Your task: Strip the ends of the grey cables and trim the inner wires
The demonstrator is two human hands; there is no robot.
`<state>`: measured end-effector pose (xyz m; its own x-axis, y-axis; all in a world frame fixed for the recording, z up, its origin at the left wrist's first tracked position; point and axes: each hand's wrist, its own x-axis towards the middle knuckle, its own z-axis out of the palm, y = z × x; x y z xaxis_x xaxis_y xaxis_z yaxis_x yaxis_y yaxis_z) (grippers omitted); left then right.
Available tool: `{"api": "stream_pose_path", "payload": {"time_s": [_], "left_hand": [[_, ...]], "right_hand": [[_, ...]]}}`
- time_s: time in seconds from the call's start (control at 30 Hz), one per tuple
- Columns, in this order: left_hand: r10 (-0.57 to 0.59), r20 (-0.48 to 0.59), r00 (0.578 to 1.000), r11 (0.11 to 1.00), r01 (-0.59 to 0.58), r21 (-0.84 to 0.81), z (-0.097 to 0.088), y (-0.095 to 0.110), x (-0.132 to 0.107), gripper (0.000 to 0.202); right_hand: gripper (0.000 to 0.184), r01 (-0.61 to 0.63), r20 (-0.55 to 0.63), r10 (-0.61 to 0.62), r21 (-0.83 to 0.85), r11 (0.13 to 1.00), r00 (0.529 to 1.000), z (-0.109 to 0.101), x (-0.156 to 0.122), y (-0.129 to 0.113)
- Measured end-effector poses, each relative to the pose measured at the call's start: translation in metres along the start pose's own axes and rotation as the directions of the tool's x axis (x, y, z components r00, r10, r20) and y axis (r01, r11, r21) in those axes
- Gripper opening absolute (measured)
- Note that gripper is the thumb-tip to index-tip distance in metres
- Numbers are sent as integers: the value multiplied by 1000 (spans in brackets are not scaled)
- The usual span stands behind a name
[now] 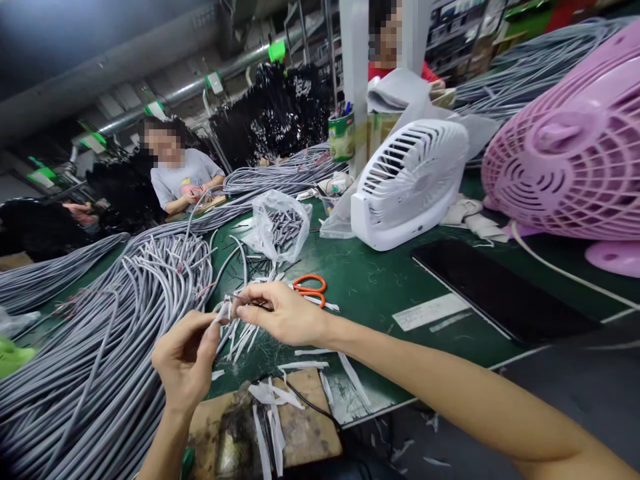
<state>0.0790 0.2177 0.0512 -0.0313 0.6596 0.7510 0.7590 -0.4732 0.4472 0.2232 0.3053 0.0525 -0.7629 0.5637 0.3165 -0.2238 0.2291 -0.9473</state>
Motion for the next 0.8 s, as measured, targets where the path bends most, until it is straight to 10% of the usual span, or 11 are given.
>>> {"api": "stream_pose_path", "payload": {"time_s": [0.17,0.43,0.7,0.8], "left_hand": [[111,-96,989,975,-90,202,-1,1,2,13],[-21,87,996,998,16,64,-2,0,-1,16],[248,-85,965,909,-202,364,7,-2,-1,11],[289,-9,957,850,-252,464,10,-5,-1,12]], "right_hand": [[12,-17,-98,6,-113,993,995,1,-3,0],[21,143,-192,-199,-271,952,961,-4,-6,-4],[13,-117,-154,109,-41,992,982,6,-2,-1],[10,-65,-200,30,-169,983,979,9,-6,-1]]}}
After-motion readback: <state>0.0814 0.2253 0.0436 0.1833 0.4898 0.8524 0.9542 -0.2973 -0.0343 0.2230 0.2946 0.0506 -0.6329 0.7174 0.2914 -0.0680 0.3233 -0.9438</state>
